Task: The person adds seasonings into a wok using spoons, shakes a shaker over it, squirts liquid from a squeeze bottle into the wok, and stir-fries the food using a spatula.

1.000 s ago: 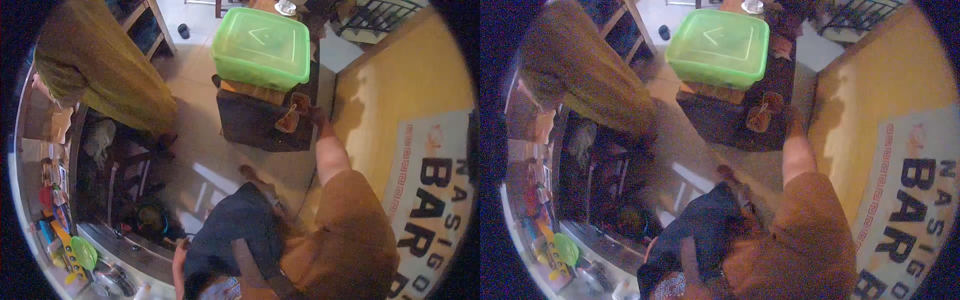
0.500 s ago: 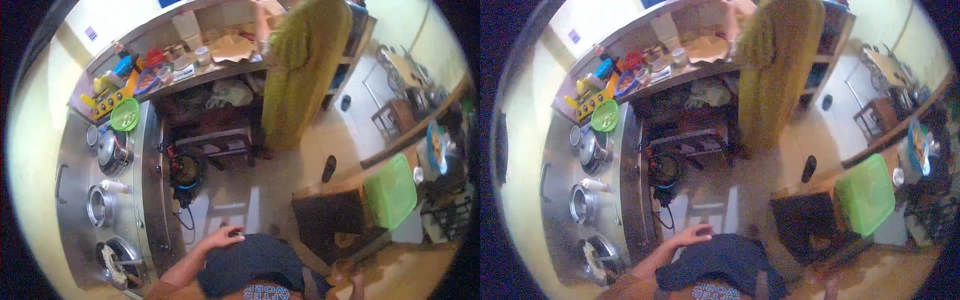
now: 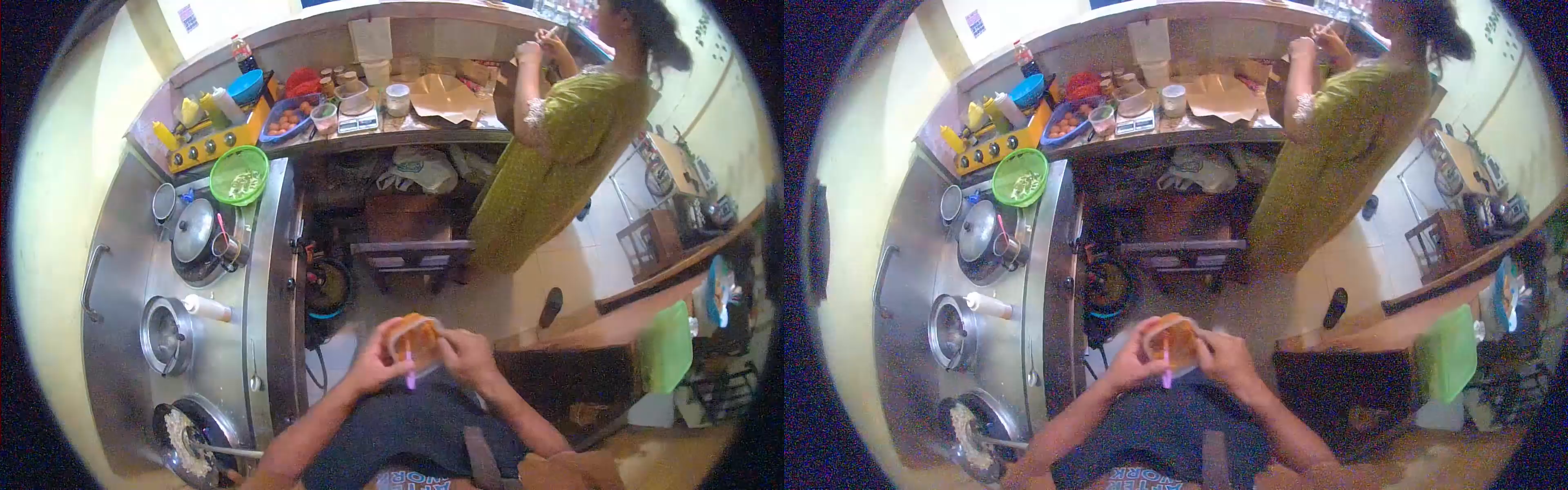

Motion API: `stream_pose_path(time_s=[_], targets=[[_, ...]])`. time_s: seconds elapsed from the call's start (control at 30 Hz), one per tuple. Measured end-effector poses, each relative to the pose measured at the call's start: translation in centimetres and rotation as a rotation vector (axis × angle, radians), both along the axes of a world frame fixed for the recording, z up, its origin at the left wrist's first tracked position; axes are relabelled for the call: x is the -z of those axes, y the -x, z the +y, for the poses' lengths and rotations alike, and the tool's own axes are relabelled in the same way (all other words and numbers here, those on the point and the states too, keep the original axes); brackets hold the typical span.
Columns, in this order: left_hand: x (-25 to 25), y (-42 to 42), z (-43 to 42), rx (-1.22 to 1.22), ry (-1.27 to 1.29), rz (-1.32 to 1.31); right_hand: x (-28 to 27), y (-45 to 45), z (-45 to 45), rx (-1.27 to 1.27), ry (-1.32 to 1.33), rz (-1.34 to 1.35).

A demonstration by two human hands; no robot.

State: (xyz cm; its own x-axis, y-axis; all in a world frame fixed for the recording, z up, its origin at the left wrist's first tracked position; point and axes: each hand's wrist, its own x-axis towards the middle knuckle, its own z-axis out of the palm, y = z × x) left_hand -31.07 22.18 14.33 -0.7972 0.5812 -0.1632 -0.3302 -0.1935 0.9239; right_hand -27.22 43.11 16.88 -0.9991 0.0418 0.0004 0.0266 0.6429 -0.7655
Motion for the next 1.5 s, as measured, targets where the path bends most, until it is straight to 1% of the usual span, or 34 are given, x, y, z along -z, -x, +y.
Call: stream_pose_path(time_s=[0.03, 0.1, 0.13, 0.23, 0.27, 0.37, 0.43, 0.47, 0.5, 0.53, 0.57, 0.6, 0.67, 0.8, 0.93, 1.03, 1.07, 1.17, 1.2, 1.3, 1.33, 1.43, 1.5], targets=[[-0.2, 0.5, -1.0, -0.062, -0.033, -0.017, -1.0, 1.6, -1.3, -0.059, -0.018, -0.008], [-0.7, 1.7, -3.2, -0.186, -0.096, -0.045, -2.2, 4.2, -2.9, -0.110, 0.051, 0.029], [-0.2, 2.5, -4.1, -0.230, -0.074, 0.060, -2.8, 5.6, -3.5, -0.137, 0.085, 0.047], [-0.1, 4.9, -5.5, -0.419, -0.058, 0.095, -6.8, 10.0, -4.7, -0.383, 0.075, -0.177], [-0.5, 5.6, -5.5, -0.489, -0.099, 0.083, -4.4, 11.2, -5.1, -0.464, 0.011, -0.061], [-0.5, 7.7, -6.2, -0.673, 0.077, 0.122, -3.7, 16.1, -6.6, -0.666, 0.017, -0.012], [-1.9, 8.1, -6.4, -0.823, 0.120, 0.222, -7.5, 18.5, -8.7, -0.758, 0.024, -0.214], [-2.0, 8.2, -6.9, -0.883, 0.044, 0.194, -7.6, 19.3, -9.7, -0.872, 0.053, -0.217], [-1.9, 7.7, -7.6, -0.934, -0.031, 0.178, -7.6, 19.6, -10.8, -0.986, 0.079, -0.088], [-2.3, 7.2, -7.9, -1.026, -0.081, 0.175, -7.1, 19.9, -12.1, -1.068, 0.042, -0.005], [-3.0, 6.7, -8.1, -1.105, -0.130, 0.182, -6.6, 19.8, -13.3, -1.137, 0.014, 0.090], [-3.4, 5.8, -8.5, -1.178, -0.180, 0.194, -6.7, 19.6, -14.7, -1.185, 0.024, 0.103], [-3.0, 2.8, -10.2, -1.317, -0.179, 0.222, -7.4, 18.8, -17.7, -1.261, 0.043, 0.150], [-2.8, -4.7, -13.5, -1.505, -0.197, 0.258, -9.1, 16.1, -24.1, -1.350, 0.185, 0.397], [-4.5, -11.2, -16.3, -1.638, -0.161, 0.362, -8.3, 10.9, -30.6, -1.383, 0.272, 0.437], [-5.2, -16.1, -18.5, -1.804, -0.007, 0.337, -9.0, 5.5, -34.2, -1.500, 0.256, 0.320], [-5.8, -17.7, -19.2, -1.815, -0.006, 0.341, -8.1, 3.8, -35.2, -1.559, 0.354, 0.381], [-6.6, -21.8, -21.3, -1.825, -0.027, 0.337, -7.5, 0.4, -36.5, -1.752, 0.353, 0.348], [-7.0, -22.5, -21.6, -1.874, 0.002, 0.374, -8.6, 0.4, -36.7, -1.861, 0.277, 0.333], [-5.8, -25.1, -23.1, -1.879, 0.098, 0.489, -10.1, 0.9, -38.9, -1.894, 0.353, 0.447], [-5.7, -25.5, -23.5, -1.880, 0.088, 0.514, -10.7, 0.8, -39.7, -1.853, 0.332, 0.546], [-5.8, -25.6, -24.3, -1.896, 0.067, 0.564, -10.9, 1.2, -42.9, -1.889, 0.256, 0.763], [-5.7, -25.6, -25.0, -1.940, 0.074, 0.564, -10.1, 1.0, -44.2, -1.950, 0.262, 0.761]])
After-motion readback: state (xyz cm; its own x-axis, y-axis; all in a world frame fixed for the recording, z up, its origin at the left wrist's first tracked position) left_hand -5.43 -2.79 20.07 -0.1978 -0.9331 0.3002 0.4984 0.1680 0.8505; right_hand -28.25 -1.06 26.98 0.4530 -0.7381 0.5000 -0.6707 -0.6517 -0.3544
